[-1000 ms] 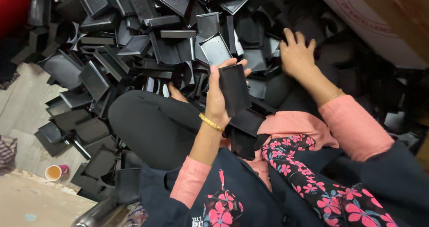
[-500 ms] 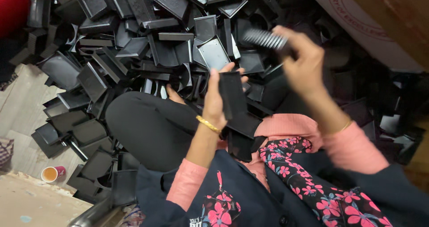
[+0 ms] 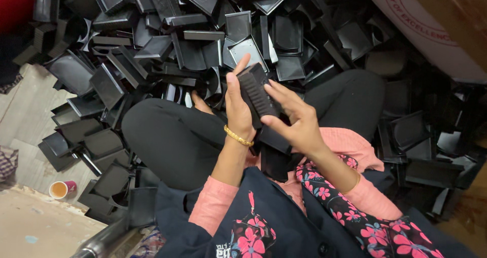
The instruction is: The person sits cross-legged on the floor and repeatedly picks up two black plastic components from a large pile. They align and press the parts together to form a single unit, then place the assembled unit back into the pile. This cycle continues throughout the clip.
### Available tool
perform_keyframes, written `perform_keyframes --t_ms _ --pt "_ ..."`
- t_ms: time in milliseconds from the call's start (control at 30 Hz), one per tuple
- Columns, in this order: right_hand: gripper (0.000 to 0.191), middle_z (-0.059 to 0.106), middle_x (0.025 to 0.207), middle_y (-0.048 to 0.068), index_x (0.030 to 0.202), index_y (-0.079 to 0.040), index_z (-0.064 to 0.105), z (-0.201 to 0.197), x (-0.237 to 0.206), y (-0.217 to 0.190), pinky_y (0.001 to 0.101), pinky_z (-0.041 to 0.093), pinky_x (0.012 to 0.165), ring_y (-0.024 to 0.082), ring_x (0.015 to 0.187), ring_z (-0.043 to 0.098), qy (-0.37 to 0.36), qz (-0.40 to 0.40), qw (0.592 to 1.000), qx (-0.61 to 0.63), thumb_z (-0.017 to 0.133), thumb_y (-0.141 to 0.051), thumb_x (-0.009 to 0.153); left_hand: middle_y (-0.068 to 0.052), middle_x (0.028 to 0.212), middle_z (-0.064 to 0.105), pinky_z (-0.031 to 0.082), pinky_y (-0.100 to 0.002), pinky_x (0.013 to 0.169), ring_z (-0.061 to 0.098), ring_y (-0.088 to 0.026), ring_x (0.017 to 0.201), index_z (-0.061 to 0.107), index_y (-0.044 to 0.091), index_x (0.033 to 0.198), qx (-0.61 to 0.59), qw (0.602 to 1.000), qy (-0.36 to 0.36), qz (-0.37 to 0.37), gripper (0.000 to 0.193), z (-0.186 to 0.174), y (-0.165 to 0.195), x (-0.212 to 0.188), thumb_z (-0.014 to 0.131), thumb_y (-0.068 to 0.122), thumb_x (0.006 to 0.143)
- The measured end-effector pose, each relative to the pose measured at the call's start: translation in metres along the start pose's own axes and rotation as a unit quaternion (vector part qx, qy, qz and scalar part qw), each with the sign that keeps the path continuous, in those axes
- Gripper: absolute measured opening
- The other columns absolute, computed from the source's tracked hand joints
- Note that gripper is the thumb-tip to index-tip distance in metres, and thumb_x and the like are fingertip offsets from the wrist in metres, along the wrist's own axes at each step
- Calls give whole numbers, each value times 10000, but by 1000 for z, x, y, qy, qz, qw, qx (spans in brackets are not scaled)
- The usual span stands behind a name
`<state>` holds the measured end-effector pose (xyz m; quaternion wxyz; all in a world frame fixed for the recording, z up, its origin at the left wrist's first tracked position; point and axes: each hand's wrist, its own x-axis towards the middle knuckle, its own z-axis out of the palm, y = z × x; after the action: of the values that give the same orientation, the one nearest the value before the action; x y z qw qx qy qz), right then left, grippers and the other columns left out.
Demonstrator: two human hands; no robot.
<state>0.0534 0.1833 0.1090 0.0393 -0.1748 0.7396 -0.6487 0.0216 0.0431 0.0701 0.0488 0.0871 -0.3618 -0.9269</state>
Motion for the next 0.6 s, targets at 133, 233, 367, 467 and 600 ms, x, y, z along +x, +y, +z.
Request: perform_keyframes --t_ms 133,233,367,467,600 --pt "614 485 1564 174 1475 10 533 5 -8 10 327 426 1154 211 1417 506 -11 2 998 -69 763 -77 912 -67 1361 624 491 -292 1047 608 -149 1185 507 40 1469 -9 998 59 25 631 3 -6 0 312 517 1106" --pt "585 524 1524 142 1500 12 518 -1 -10 18 313 412 1155 184 1348 523 -41 107 985 127 724 -103 965 -125 1387 622 449 -363 1114 599 -270 1266 527 44 1452 335 926 -42 172 550 -8 5 1 325 476 1179" --pt "539 650 1269 101 1480 25 585 -27 -3 25 306 485 919 165 1069 569 -53 277 909 308 687 -162 985 -122 1052 710 521 -323 850 691 -235 942 610 27 1198 435 877 -146 145 509 -24 29 6 428 496 1122" --pt "472 699 1162 88 1353 24 623 -38 0 23 296 545 894 142 1045 647 -82 308 897 306 638 -243 964 -135 647 522 443 -358 597 491 -237 584 582 -6 805 552 818 -64 151 506 -26 40 11 652 457 997" --pt "389 683 948 0 1219 5 648 -21 -6 18 230 511 724 48 841 603 -46 236 970 23 718 -256 939 -121 579 431 387 -372 535 409 -222 533 500 -10 719 538 815 9 218 534 -20 45 11 724 414 955"
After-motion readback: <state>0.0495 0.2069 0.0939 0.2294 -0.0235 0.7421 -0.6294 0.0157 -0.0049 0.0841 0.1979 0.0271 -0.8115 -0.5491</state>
